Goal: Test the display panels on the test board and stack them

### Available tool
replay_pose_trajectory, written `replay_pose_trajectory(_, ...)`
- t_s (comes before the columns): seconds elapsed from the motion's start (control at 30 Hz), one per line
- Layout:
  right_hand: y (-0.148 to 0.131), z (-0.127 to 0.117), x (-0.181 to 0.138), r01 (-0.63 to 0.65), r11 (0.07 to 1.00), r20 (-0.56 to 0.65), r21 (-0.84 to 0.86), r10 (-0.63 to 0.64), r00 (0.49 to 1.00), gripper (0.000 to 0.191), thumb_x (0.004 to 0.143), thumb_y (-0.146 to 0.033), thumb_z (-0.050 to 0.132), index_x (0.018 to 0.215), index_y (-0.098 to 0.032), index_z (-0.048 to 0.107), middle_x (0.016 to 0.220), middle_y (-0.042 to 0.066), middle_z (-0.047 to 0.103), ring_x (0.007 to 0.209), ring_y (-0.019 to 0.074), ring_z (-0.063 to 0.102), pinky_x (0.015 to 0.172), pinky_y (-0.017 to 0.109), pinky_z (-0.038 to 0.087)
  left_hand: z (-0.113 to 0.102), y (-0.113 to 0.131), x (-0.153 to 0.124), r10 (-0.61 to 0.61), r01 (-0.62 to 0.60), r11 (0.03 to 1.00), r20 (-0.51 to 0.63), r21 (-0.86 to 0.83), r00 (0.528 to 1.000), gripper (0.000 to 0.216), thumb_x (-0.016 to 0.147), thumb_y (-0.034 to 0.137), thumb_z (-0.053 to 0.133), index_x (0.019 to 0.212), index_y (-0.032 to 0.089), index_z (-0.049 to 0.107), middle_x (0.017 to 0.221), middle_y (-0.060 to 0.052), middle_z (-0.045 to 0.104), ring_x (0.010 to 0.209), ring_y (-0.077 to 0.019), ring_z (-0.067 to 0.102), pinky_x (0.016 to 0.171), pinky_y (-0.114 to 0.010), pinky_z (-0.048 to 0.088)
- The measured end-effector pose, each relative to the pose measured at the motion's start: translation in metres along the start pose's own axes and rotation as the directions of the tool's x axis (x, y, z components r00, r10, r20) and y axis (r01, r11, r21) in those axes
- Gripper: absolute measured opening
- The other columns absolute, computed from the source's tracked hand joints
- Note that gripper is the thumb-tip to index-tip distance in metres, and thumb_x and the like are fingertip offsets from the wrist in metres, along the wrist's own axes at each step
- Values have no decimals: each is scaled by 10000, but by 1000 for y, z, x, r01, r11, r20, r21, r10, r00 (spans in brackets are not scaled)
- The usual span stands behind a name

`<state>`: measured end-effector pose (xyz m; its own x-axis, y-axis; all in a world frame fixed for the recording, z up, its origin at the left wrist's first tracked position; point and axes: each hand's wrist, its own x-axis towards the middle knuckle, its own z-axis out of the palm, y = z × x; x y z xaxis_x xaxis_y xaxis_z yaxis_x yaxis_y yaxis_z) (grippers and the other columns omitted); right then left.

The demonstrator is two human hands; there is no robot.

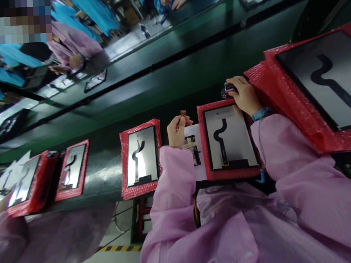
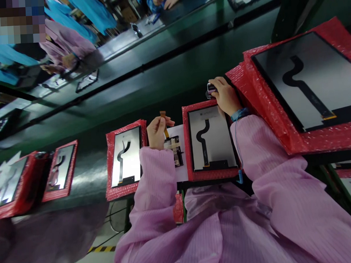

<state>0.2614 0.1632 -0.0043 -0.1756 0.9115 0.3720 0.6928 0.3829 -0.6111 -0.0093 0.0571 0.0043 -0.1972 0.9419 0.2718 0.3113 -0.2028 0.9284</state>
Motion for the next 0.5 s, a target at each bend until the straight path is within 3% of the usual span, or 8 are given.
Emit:
replay_pose_trajectory(0.1, -21, -8, -11, 9, 996, -85, -93, -17, 996, 614, 885, -129, 493, 1498, -160, 481, 1536, 131, 510, 1461, 312, 418, 1240, 571, 349, 0, 0, -2, -4, 1, 998, 44, 65, 999, 376, 970, 504, 579, 781, 196, 681, 783, -40, 739, 744, -153, 687, 752, -293, 537)
replay_pose_trajectory(0.17, -40, -13, -27, 16, 989, -109, -147, -33, 994, 555, 916, -145, 470, 1469, -125, 504, 1490, 160, 547, 1423, 327, 452, 1227, 570, 361, -1, 1, -5, -8, 0, 995, 74, 100, 997, 337, 979, 459, 576, 817, 195, 707, 788, -38, 735, 765, -156, 690, 769, -294, 527)
replay_pose_trajectory(0.3, -67, -15, -72, 105, 981, 161, -164, -79, 984, 540, 929, -254, 577, 1427, -51, 532, 1329, 207, 648, 1276, 352, 587, 1115, 538, 492, -1, 4, -12, -21, 7, 988, 91, 157, 996, 271, 984, 386, 574, 914, 196, 754, 761, -26, 732, 764, -160, 689, 773, -295, 522)
replay_pose_trajectory(0.4, -73, -11, -100, 165, 967, 340, -193, -92, 936, 796, 879, -389, 727, 1510, 0, 438, 1446, 271, 566, 1393, 415, 513, 1157, 565, 453, -1, 7, -16, -45, 34, 987, 61, 159, 997, 232, 977, 372, 599, 946, 197, 748, 730, -9, 722, 728, -152, 687, 779, -292, 531)
replay_pose_trajectory(0.5, -76, -8, -114, 193, 949, 406, -251, -78, 911, 868, 884, -385, 747, 1552, 28, 378, 1544, 327, 453, 1489, 448, 406, 1217, 575, 381, -1, 10, -17, -44, 38, 990, 44, 136, 998, 179, 970, 345, 623, 949, 193, 714, 713, 4, 705, 718, -145, 689, 801, -294, 537)
